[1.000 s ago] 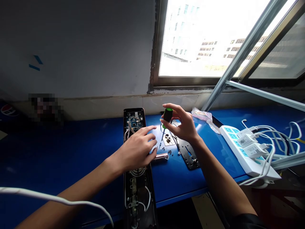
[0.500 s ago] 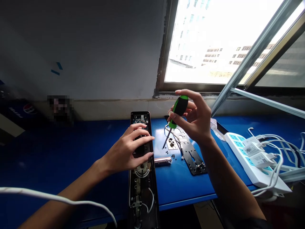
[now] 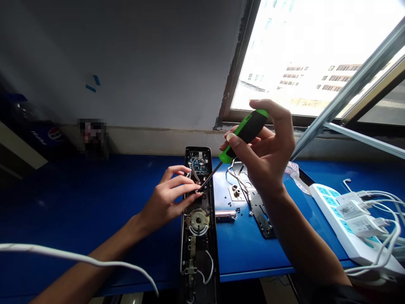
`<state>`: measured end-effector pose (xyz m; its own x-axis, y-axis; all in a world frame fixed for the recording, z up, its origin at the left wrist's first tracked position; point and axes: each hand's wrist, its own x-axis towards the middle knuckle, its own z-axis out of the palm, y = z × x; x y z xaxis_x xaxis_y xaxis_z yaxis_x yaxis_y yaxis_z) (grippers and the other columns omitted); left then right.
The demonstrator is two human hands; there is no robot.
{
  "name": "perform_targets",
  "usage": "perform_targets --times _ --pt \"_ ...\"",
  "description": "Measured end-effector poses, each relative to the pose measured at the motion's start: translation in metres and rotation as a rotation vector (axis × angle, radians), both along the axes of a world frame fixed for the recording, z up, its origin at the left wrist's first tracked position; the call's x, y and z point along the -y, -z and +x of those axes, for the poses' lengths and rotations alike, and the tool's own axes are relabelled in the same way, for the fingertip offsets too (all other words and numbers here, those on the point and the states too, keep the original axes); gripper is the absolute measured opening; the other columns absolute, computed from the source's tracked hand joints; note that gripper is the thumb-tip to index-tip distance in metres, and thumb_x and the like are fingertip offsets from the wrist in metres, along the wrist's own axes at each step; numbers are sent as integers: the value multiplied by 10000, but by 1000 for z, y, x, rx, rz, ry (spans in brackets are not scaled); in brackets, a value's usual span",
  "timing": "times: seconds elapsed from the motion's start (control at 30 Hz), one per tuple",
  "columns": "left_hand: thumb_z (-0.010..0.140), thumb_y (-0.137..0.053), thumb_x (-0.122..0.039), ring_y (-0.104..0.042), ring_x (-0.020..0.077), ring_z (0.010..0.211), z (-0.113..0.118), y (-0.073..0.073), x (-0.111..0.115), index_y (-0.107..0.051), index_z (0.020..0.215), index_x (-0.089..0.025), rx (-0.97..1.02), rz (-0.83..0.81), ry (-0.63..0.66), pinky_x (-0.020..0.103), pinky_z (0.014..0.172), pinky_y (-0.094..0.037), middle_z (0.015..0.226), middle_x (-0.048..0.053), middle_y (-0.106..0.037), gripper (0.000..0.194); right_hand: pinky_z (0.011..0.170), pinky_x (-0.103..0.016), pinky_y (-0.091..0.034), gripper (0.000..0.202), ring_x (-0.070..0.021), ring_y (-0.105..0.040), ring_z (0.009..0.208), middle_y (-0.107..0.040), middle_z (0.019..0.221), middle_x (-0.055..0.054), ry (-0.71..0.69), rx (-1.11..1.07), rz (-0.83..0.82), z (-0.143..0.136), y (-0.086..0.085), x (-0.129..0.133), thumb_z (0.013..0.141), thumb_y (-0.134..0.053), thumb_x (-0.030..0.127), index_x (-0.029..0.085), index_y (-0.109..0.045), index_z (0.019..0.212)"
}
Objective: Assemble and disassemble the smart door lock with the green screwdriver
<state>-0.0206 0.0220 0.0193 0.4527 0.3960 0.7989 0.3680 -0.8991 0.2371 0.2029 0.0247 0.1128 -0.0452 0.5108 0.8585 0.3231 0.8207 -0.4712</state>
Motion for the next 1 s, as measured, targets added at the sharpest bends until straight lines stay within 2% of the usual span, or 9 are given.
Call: perform_targets --times 0.1,0.33,0.43,0.6,0.8,1.0 --pt "926 -759 -144 -601 260 1172 0 1 0 -753 1042 -205 3 -6 5 430 954 -579 941 45 -770 131 665 -364 -692 434 -212 -778 851 -698 887 21 -3 -14 27 0 -1 0 935 -673 319 322 -481 1325" --pt "947 -724 -125 -592 253 1172 0 5 2 -735 1145 -199 -4 20 -13 431 973 -572 990 53 -765 211 702 -383 -685 429 -217 -775 891 -689 901 17 5 -2 19 -3 0 3 939 -655 261 317 -466 1319" --pt "948 -723 -134 -603 251 1139 0 5 1 -737 1072 -198 -6 16 -22 424 952 -578 944 50 -760 141 709 -391 -683 412 -220 -774 900 -679 895 19 18 -5 36 -4 0 3 938 -654 255 322 -472 1302" --pt "936 -744 -157 -599 249 1099 -2 5 -1 -726 966 -190 -30 18 -36 411 933 -578 880 45 -739 48 659 -367 -674 415 -202 -763 836 -664 859 27 -54 -47 85 -6 0 6 919 -682 255 319 -489 1281" --pt "945 -739 -193 -614 248 1106 -2 2 2 -736 934 -198 -28 2 -30 409 941 -579 852 44 -740 13 724 -399 -684 463 -217 -768 883 -677 921 15 -13 48 78 -8 3 10 941 -662 304 330 -430 1341" --pt "949 -726 -163 -610 247 1098 0 2 4 -726 944 -186 -20 11 -23 403 923 -581 854 45 -739 23 730 -409 -681 452 -228 -769 897 -682 936 4 -14 -11 63 -8 4 12 938 -680 329 331 -461 1334"
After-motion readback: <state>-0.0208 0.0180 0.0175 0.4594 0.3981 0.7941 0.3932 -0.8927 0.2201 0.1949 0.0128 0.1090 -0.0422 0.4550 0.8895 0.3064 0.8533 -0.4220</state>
